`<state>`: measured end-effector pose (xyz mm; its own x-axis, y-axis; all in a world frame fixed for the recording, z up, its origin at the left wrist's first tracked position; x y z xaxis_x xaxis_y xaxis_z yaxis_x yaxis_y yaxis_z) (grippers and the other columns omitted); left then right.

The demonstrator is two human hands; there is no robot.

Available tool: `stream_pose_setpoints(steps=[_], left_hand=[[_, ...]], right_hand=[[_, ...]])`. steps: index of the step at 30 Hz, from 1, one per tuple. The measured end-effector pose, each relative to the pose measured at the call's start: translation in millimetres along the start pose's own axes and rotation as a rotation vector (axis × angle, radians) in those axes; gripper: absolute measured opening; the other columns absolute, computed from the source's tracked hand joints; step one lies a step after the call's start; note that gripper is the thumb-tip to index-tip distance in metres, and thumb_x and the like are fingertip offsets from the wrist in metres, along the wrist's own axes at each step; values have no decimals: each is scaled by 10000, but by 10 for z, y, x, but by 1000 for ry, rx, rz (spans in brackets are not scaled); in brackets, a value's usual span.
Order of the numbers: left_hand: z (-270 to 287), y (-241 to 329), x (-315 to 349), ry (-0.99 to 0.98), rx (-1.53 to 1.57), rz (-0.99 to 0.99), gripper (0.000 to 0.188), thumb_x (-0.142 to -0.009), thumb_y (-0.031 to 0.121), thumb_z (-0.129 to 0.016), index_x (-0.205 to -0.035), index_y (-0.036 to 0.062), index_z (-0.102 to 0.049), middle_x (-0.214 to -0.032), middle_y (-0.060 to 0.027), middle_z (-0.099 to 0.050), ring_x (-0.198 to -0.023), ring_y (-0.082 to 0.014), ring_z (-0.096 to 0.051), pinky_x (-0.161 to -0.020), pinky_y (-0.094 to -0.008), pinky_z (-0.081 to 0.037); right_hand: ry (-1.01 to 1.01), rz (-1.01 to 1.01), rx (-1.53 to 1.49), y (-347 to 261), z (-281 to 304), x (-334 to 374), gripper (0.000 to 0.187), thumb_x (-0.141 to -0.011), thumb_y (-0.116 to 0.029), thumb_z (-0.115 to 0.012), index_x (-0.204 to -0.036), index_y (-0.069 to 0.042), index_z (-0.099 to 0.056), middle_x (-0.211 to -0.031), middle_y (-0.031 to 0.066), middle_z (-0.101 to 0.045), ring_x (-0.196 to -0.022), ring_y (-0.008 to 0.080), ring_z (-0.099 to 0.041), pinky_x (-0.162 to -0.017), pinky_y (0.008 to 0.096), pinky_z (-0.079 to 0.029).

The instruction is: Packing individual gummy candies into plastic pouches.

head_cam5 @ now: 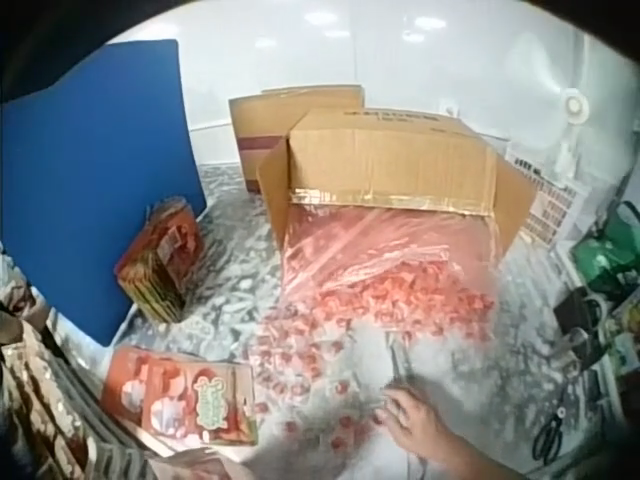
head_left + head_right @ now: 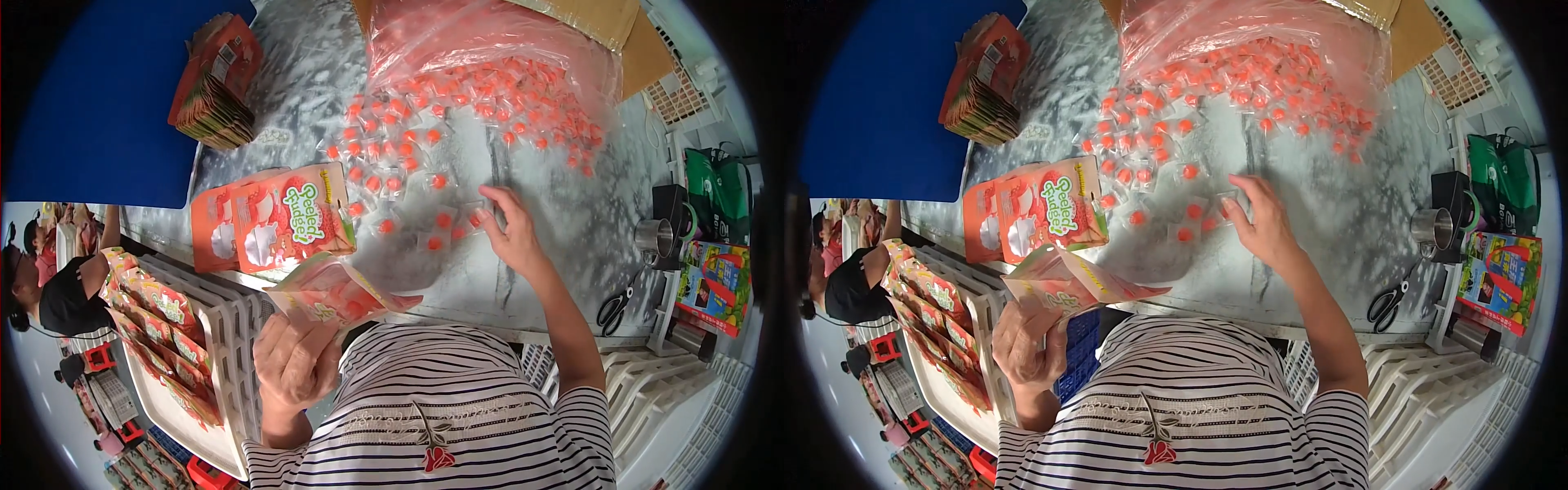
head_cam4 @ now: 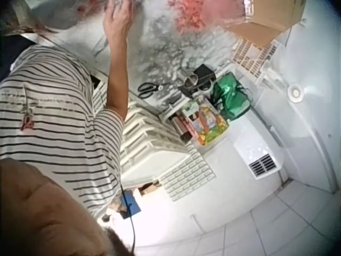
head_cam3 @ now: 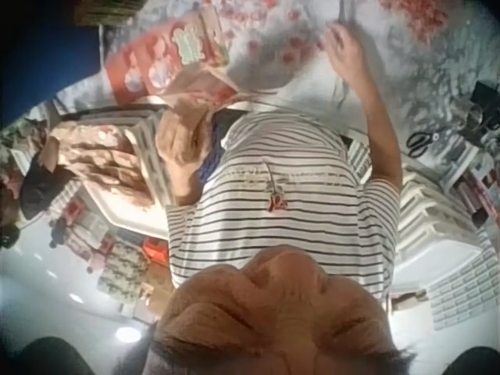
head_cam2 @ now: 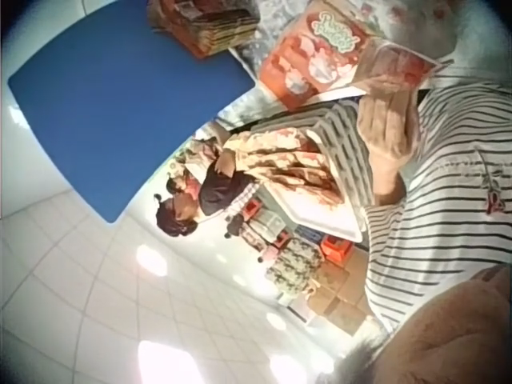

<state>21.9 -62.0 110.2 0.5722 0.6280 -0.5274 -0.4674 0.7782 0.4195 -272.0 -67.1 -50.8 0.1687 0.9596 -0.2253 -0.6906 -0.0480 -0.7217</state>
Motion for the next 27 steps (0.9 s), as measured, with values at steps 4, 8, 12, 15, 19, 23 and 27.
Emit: stream_pose_setpoints(steps=[4, 8, 12, 15, 19, 23, 27], left_hand=[[1, 10, -15, -20, -14, 48, 198, -676, -53, -701, -855, -11, -629, -693, -104, -575, -600, -266, -558, -546, -335, -447], [-12, -2, -15, 2, -4, -17, 327, -602, -69, -682, -920, -8, -641, -723, -85, -591, -559, -241, -540, -510, -334, -423], [16, -9, 0, 15, -12, 1, 337, -596, -69, -686, -925, -11, -646, -724, -86, -592, -562, -243, -546, -511, -334, -424], [38, -21, 46, 18, -9, 16, 334, -593, -69, -689, -919, -10, -649, -726, -85, -593, -566, -245, -551, -511, -335, -425], [10, 2, 12, 14, -2, -1, 327, -593, -71, -691, -912, -6, -653, -727, -83, -595, -560, -244, -547, -507, -337, -424], [9, -22, 22, 10, 7, 2, 327, -595, -72, -691, -913, -5, -653, -725, -82, -593, -556, -243, -542, -507, -337, -424], [36, -29, 69, 17, -9, 32, 326, -599, -74, -686, -914, 0, -655, -727, -80, -591, -561, -243, -543, -510, -334, -428]], right_hand=[[-75, -52, -104, -59, -154, -217, 319, -920, -118, -550, -1222, -17, -520, -1181, 183, -567, -1078, 366, -551, -928, 404, -441], [-88, 190, 32, -220, -366, -397, 342, -879, -45, -573, -1218, -13, -540, -1171, 156, -589, -1157, 318, -526, -982, 393, -420], [-345, 327, 272, -303, -556, -264, 363, -823, -4, -602, -1182, -19, -544, -1197, 135, -565, -1193, 282, -504, -1022, 412, -405], [-367, 151, 66, -463, -633, -170, 346, -781, -14, -604, -1125, -26, -565, -1178, 109, -562, -1206, 279, -487, -1055, 429, -371], [-308, 432, 232, -805, -1118, -57, 288, -761, -46, -589, -1049, -42, -605, -1136, 98, -575, -1192, 294, -483, -1042, 445, -374], [-345, 656, 308, -875, -1152, 82, 288, -741, -69, -578, -1023, -43, -628, -1133, 119, -585, -1181, 312, -486, -1011, 458, -401], [-99, 319, -121, -421, -477, 81, 277, -823, -13, -551, -1093, -25, -610, -1116, 122, -608, -1029, 252, -578, -918, 379, -465]])
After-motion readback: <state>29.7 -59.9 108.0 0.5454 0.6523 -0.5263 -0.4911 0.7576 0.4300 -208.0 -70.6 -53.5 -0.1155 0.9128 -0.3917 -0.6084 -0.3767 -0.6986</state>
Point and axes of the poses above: each hand's wrist, its own x-axis away from the middle knuckle, its own z-axis out of the back of the hand, y = z × x, the point moved 7 cm from there along -x, towards the middle knuckle
